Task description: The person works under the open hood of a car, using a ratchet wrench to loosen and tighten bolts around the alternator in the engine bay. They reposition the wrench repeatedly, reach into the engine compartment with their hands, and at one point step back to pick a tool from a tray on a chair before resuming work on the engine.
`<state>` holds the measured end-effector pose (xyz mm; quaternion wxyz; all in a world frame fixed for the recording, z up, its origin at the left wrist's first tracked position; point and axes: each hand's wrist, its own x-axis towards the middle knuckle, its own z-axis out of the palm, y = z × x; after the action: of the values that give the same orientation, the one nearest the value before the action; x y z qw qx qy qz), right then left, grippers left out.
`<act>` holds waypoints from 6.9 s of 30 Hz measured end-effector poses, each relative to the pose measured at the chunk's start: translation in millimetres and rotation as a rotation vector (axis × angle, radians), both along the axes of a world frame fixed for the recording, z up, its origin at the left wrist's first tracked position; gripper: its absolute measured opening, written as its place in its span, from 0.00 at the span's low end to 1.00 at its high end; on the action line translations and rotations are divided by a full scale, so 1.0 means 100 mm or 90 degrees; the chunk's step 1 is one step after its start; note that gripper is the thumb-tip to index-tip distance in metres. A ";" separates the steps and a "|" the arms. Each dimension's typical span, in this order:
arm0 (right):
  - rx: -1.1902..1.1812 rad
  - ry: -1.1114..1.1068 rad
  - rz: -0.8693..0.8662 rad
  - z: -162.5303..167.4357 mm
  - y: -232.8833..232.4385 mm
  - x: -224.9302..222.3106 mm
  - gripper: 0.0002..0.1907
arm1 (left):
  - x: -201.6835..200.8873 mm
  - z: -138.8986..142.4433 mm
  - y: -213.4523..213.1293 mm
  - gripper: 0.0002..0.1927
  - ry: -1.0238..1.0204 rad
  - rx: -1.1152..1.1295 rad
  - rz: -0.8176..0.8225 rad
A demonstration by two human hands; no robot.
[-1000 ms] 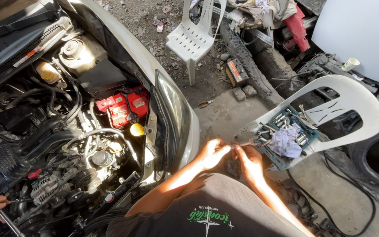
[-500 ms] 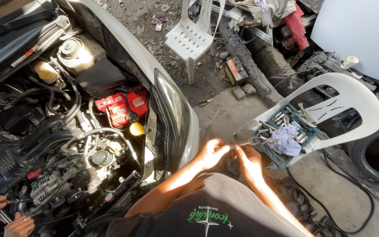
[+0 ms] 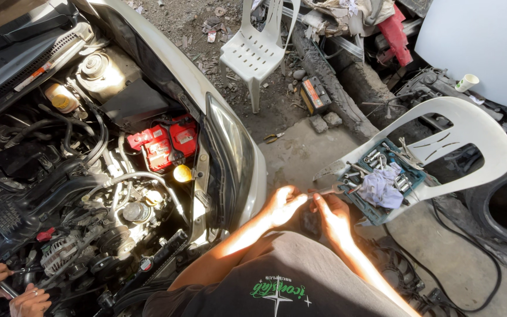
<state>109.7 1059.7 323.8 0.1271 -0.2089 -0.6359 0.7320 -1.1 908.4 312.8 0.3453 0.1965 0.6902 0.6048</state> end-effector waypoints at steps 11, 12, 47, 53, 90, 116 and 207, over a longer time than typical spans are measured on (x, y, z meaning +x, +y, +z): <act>-0.021 0.014 0.003 -0.07 0.00 0.00 0.16 | 0.00 -0.02 0.00 0.15 0.001 -0.007 0.001; -0.021 0.017 0.003 -0.07 0.00 0.00 0.16 | 0.00 -0.02 -0.01 0.15 0.004 -0.012 -0.002; -0.028 0.016 -0.004 -0.11 0.01 -0.04 0.16 | -0.03 -0.09 0.00 0.13 -0.012 0.021 0.000; -0.035 0.019 -0.006 -0.13 0.03 -0.04 0.16 | -0.03 -0.06 0.01 0.13 -0.002 0.014 0.003; 0.014 -0.034 0.032 -0.14 -0.06 0.10 0.14 | 0.22 -0.20 -0.11 0.12 -0.035 -0.003 0.045; -0.139 -0.046 0.096 -0.13 -0.20 0.48 0.11 | 0.70 -0.16 -0.36 0.09 -0.041 0.045 0.082; -0.066 -0.005 0.165 -0.19 -0.33 0.16 0.12 | 0.52 -0.15 -0.59 0.08 -0.036 0.102 0.146</act>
<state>125.8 1026.7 304.9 0.0181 -0.1344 -0.6195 0.7732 51.2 849.5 297.3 0.2763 0.1260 0.6477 0.6988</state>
